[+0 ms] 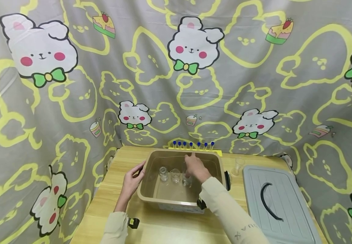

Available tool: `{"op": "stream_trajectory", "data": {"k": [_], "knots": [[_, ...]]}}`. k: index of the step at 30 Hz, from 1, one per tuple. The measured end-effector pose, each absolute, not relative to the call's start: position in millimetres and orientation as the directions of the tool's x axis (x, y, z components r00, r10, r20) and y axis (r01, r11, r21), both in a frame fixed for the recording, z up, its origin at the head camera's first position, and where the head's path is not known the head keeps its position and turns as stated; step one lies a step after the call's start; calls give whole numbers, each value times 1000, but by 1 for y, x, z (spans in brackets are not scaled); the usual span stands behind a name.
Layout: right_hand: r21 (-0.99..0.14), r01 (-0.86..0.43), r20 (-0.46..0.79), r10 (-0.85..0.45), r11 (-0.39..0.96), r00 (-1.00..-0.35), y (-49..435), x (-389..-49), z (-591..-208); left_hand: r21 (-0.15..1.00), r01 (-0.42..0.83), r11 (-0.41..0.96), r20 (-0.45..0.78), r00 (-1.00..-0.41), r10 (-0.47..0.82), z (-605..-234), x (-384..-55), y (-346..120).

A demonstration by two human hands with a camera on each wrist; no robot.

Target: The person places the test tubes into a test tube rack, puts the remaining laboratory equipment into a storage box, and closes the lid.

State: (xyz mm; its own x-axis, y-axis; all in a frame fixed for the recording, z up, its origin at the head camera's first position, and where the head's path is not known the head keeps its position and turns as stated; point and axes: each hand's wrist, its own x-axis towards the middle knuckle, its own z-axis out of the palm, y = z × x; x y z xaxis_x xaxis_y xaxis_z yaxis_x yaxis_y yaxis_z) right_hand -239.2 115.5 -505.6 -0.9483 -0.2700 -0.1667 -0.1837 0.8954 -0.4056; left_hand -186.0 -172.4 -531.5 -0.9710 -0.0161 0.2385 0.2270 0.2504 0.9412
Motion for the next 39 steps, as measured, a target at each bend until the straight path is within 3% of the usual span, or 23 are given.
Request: {"op": "stream_trajectory", "data": {"k": [14,29,39], "knots": [[-355,-174,-94,-221,919,-971,105,-238,-512,935,238,262,251,-968,-14,-530,-184,-171],[-256,-175,-124,-212,951,-969,96,-240,-504,933,244,264,258,-966,-20,-530,-184,-171],[-221,-158,-80,-179,962,-981,90,-245,-520,932,252,261,268,-963,-27,-531,-184,-170]]}}
